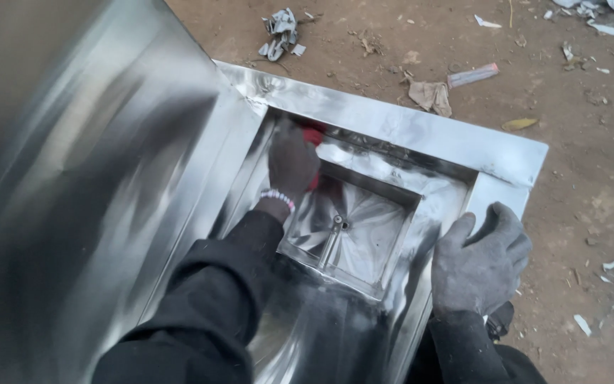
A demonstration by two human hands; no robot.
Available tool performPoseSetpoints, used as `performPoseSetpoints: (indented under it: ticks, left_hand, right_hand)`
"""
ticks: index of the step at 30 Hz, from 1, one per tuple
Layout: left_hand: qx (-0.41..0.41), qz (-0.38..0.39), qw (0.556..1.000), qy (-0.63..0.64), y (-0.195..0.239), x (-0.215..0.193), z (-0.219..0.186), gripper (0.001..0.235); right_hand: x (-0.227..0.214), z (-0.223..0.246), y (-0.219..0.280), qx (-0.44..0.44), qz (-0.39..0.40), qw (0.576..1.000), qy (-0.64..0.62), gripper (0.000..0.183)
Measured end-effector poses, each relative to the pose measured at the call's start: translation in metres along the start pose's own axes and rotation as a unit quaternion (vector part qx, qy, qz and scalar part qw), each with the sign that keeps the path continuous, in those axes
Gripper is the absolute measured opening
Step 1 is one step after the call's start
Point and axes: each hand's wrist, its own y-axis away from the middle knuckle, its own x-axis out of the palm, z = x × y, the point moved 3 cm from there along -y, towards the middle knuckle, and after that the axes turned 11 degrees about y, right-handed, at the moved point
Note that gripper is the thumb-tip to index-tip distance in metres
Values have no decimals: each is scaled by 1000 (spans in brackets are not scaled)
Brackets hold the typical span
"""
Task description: Cleaning and polishing a stainless steel sink unit with a red cloth
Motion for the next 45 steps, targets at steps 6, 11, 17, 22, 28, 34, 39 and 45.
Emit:
performPoseSetpoints:
  ticks: [6, 11, 17, 22, 28, 34, 39, 45]
  left_hand:
    - [-40, 17, 978, 206, 39, -60, -20, 10]
    - [-82, -187, 959, 196, 33, -80, 1, 37]
    - [156, -142, 977, 34, -40, -75, 26, 34]
    - [226, -113, 966, -49, -47, -52, 24, 34]
    - [257, -69, 961, 79, -8, -25, -33, 41]
    - [291, 62, 954, 27, 21, 16, -87, 51]
    - [76, -194, 951, 227, 19, -15, -39, 30]
    - [-254, -232, 847, 405, -26, -6, -38, 27]
  right_hand:
    - [0, 2, 0, 10, 15, 1000, 4, 44]
    - [3, 2, -1, 4, -22, 999, 24, 43]
    - [3, 2, -2, 15, 15, 999, 25, 43]
    - [2, 5, -3, 18, 17, 1000, 11, 44]
    - [8, 1, -5, 15, 4, 999, 48, 40]
    - [5, 4, -6, 35, 32, 996, 69, 44]
    - [8, 2, -6, 13, -17, 998, 57, 41]
    - [7, 4, -4, 5, -16, 999, 46, 41]
